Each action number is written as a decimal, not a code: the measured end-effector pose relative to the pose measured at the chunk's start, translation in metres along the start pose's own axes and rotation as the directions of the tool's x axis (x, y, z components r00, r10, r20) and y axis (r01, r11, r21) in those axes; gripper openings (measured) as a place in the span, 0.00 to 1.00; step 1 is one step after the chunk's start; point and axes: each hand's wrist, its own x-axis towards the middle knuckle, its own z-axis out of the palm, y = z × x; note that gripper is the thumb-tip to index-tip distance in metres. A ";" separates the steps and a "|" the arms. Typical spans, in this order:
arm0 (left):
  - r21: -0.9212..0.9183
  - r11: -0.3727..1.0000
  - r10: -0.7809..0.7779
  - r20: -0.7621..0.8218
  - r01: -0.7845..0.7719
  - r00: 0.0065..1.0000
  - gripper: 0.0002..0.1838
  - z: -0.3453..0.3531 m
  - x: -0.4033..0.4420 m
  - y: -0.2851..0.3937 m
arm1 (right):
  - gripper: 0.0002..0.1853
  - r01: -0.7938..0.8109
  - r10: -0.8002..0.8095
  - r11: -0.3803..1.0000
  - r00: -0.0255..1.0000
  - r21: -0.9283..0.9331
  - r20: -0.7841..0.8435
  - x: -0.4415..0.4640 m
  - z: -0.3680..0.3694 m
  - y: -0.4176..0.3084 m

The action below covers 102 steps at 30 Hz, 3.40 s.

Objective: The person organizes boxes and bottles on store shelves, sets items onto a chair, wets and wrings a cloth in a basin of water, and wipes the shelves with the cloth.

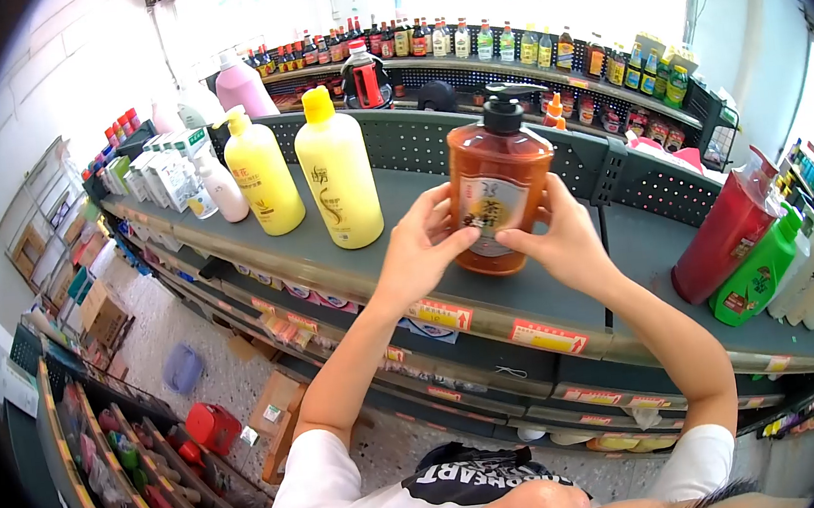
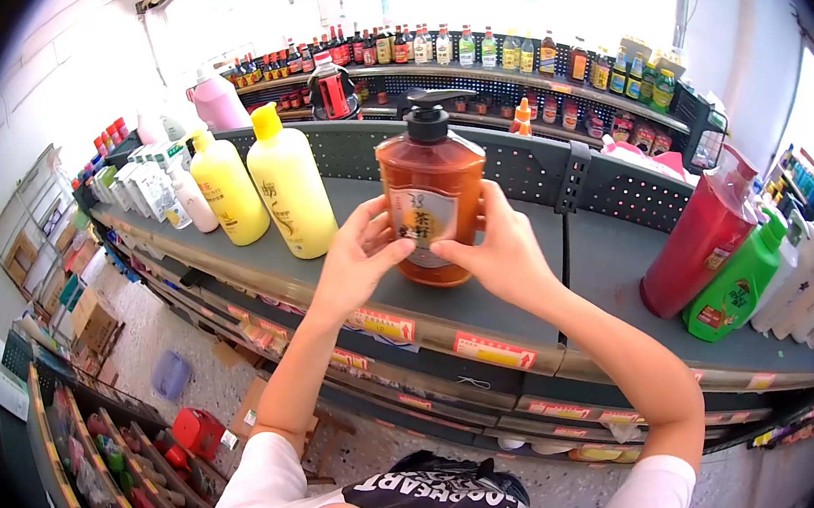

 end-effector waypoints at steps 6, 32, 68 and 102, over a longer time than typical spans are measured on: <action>0.020 1.000 -0.006 -0.026 0.006 1.000 0.36 -0.029 0.000 -0.003 | 0.36 -0.009 0.009 1.000 1.000 0.004 0.017 0.015 0.027 0.002; 0.049 0.996 -0.069 -0.085 0.074 0.994 0.35 -0.043 0.000 -0.017 | 0.38 -0.048 0.045 0.999 0.993 0.026 0.108 0.025 0.046 0.011; 0.215 0.975 -0.064 0.494 -0.051 0.867 0.56 0.295 0.094 -0.016 | 0.30 0.037 -0.243 0.921 0.833 -0.388 -0.497 -0.217 -0.200 0.027; 0.209 0.978 -0.028 0.103 0.006 0.994 0.43 0.149 0.043 0.011 | 0.38 -0.080 0.079 0.996 0.997 0.040 0.014 -0.072 -0.123 0.012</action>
